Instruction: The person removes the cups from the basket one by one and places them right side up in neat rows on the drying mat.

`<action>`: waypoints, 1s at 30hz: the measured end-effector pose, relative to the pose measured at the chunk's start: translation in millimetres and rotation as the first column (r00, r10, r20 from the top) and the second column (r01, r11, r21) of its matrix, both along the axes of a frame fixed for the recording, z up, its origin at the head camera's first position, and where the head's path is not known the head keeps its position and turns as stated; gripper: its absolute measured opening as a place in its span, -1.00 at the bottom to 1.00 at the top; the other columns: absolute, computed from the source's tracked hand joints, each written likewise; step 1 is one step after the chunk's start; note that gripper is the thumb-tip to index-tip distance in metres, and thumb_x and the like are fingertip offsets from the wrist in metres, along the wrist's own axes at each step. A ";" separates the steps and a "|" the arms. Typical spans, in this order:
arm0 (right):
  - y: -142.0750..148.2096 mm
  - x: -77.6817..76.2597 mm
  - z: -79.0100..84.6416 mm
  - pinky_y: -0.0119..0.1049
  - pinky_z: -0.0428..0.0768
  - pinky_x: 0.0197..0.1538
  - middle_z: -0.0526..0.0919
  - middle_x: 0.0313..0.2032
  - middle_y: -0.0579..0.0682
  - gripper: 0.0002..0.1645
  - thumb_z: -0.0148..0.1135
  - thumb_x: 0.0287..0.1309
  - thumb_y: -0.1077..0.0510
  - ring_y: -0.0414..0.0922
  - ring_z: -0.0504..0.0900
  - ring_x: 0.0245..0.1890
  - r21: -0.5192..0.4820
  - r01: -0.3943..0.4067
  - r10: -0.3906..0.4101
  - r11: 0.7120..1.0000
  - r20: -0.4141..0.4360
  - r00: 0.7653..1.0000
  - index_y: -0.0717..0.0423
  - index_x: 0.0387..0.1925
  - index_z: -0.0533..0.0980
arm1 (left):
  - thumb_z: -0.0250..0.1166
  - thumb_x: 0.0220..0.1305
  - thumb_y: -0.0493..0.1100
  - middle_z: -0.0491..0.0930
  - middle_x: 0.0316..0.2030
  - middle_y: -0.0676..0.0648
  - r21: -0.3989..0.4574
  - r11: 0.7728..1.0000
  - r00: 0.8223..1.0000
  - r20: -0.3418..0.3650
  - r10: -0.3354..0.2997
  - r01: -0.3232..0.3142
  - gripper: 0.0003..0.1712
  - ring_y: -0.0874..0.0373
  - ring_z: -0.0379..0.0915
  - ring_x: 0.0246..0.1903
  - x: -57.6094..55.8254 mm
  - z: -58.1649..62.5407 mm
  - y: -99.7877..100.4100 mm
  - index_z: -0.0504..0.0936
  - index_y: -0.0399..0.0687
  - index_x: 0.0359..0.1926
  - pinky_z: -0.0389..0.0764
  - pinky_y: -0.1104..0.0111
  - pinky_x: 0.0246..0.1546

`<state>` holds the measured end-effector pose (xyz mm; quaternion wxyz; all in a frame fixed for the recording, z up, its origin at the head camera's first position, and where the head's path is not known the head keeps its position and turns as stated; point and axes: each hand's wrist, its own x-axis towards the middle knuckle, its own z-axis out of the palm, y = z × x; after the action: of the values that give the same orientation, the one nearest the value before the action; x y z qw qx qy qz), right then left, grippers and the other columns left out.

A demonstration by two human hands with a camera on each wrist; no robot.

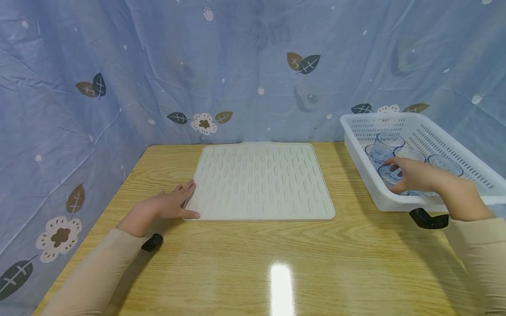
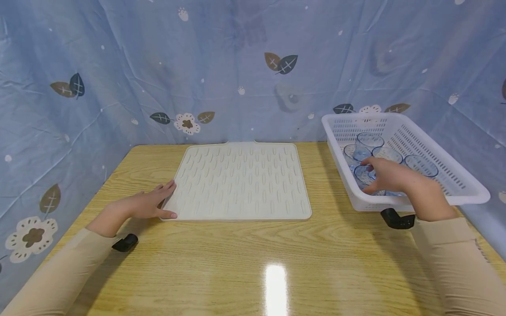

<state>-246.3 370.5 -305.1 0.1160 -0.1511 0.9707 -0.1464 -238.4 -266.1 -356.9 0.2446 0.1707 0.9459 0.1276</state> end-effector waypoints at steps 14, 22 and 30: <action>-1.4 -3.2 -1.1 0.07 0.64 -0.22 0.55 -0.04 0.40 -0.04 0.56 -0.04 0.22 0.27 0.63 -0.13 0.008 -0.034 0.034 0.999 -0.003 0.999 0.60 0.28 0.26 | 0.28 0.32 0.39 -0.41 0.60 -0.33 0.023 1.000 1.000 0.014 -0.012 0.012 0.34 -0.42 -0.48 0.53 1.2 3.5 -0.2 -0.29 -0.31 0.62 -0.26 -0.50 0.28; 0.6 0.6 1.1 0.09 0.66 -0.19 0.50 0.03 0.49 -0.04 0.54 0.03 0.21 0.36 0.60 -0.06 -0.040 -0.010 0.010 0.999 0.002 1.000 0.60 0.31 0.24 | 0.29 0.32 0.38 -0.40 0.60 -0.34 0.024 1.000 1.000 0.013 -0.015 0.015 0.34 -0.43 -0.46 0.52 -1.3 4.1 1.0 -0.27 -0.33 0.62 -0.27 -0.53 0.26; 2.9 4.7 8.8 0.17 0.64 -0.13 0.40 0.10 0.58 0.15 0.62 0.03 0.09 0.45 0.51 0.03 -0.088 0.039 -0.042 0.995 -0.035 0.999 0.60 0.35 0.09 | 0.32 0.30 0.37 -0.36 0.59 -0.38 0.050 0.999 1.000 0.009 -0.016 0.016 0.35 -0.47 -0.45 0.51 1.8 3.9 0.3 -0.25 -0.38 0.60 -0.24 -0.54 0.25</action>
<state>-241.6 373.5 -296.4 0.0884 -0.1391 0.9682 -0.1881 -236.6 -265.7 -353.1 0.2455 0.1839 0.9399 0.1500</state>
